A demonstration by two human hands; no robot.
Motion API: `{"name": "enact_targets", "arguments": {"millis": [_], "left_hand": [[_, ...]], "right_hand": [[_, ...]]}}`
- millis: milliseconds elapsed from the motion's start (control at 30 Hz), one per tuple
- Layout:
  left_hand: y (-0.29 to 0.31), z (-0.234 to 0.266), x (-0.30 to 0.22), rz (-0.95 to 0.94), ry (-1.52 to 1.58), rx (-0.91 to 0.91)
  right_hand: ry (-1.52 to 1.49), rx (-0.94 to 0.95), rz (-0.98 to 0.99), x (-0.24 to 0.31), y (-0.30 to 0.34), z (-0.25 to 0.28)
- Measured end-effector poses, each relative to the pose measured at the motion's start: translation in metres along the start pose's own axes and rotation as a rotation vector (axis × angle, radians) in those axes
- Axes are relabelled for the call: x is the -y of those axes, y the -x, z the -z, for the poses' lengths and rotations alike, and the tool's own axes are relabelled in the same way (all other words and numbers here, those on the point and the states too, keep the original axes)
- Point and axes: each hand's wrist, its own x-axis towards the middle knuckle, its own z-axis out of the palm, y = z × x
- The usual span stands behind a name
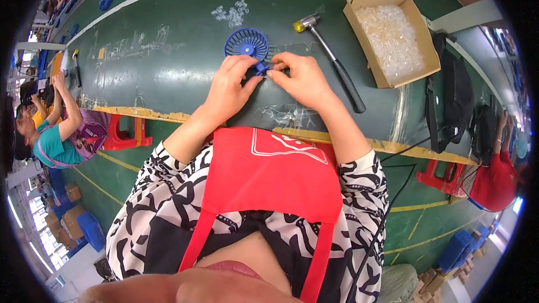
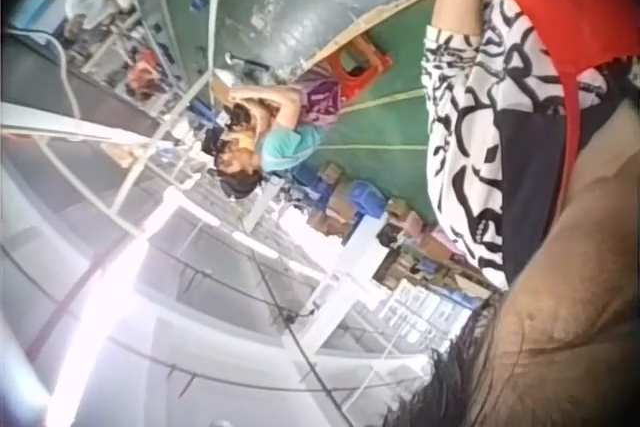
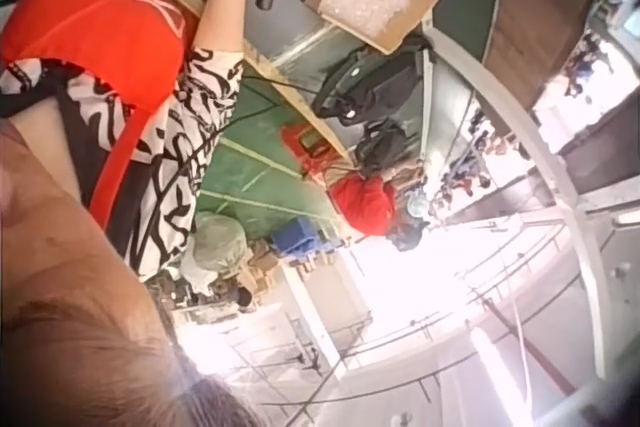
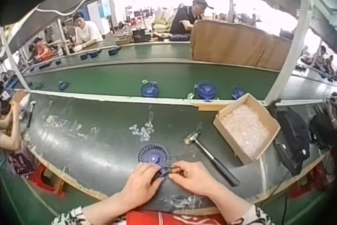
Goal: The person assembles small fan housings by inserting components and small parts into the casings by hand, tapping them secure with a mallet, and placing the assembled units onto the conveyor belt.
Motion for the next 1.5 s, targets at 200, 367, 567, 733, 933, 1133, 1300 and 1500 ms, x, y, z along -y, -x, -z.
{"name": "enact_targets", "arguments": {"millis": [200,367,567,733,933,1133,1300,1500], "left_hand": [[-0.002,0.002,0.007,0.043,0.0,-0.093],[-0.002,0.006,0.008,0.025,-0.016,-0.118],[-0.007,0.008,0.012,-0.094,-0.033,-0.19],[-0.017,0.025,0.01,-0.258,-0.184,-0.149],[-0.018,0.035,0.0,-0.054,0.274,-0.083],[-0.011,0.028,0.004,0.317,0.587,0.037],[-0.013,0.016,0.006,0.619,1.025,0.124],[-0.018,-0.003,0.009,0.676,0.897,0.25]], "right_hand": [[-0.07,-0.084,-0.113,0.0,0.008,-0.03],[-0.298,-0.114,-0.154,0.002,0.003,-0.039],[-0.283,-0.112,-0.111,0.013,0.003,-0.04],[-0.008,-0.226,0.064,0.04,0.007,-0.03],[0.247,-0.288,0.32,0.055,0.006,-0.022],[0.44,-0.258,0.442,0.055,0.006,-0.014],[0.394,-0.233,0.408,0.051,0.014,-0.009],[0.318,-0.179,0.27,0.038,0.015,-0.004]]}}
